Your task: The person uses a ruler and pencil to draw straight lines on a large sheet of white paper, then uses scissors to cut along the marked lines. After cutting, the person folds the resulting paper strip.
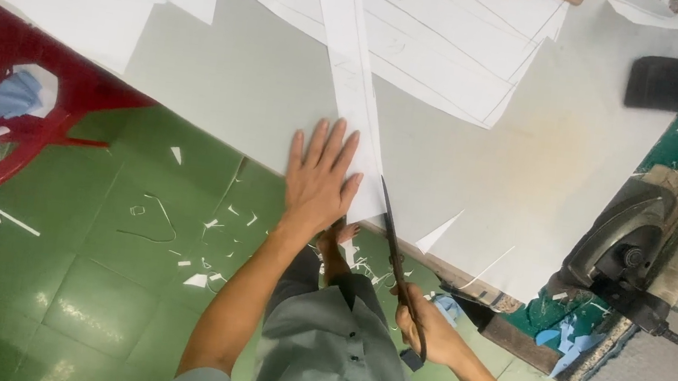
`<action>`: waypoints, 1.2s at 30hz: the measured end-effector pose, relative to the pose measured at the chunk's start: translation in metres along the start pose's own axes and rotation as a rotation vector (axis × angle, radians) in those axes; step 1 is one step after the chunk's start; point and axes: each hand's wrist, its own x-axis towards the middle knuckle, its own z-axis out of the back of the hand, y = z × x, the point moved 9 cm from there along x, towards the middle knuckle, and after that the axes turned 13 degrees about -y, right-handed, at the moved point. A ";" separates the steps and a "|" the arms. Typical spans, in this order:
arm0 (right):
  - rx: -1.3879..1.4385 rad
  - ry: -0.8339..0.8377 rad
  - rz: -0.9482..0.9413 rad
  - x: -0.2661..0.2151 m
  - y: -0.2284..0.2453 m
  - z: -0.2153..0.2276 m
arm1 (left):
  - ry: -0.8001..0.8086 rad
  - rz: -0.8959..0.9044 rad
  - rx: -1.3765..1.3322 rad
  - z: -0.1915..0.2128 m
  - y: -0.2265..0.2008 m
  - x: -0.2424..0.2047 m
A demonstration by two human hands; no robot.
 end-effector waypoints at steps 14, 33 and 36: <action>-0.105 -0.038 0.019 0.004 0.009 0.003 | -0.046 -0.009 -0.022 0.006 0.000 0.000; -0.143 0.075 -0.066 0.013 0.026 0.021 | -0.078 -0.011 -0.025 0.010 0.000 0.001; -0.039 -0.029 0.114 0.034 0.051 0.024 | -0.161 0.019 -0.162 0.002 0.001 -0.003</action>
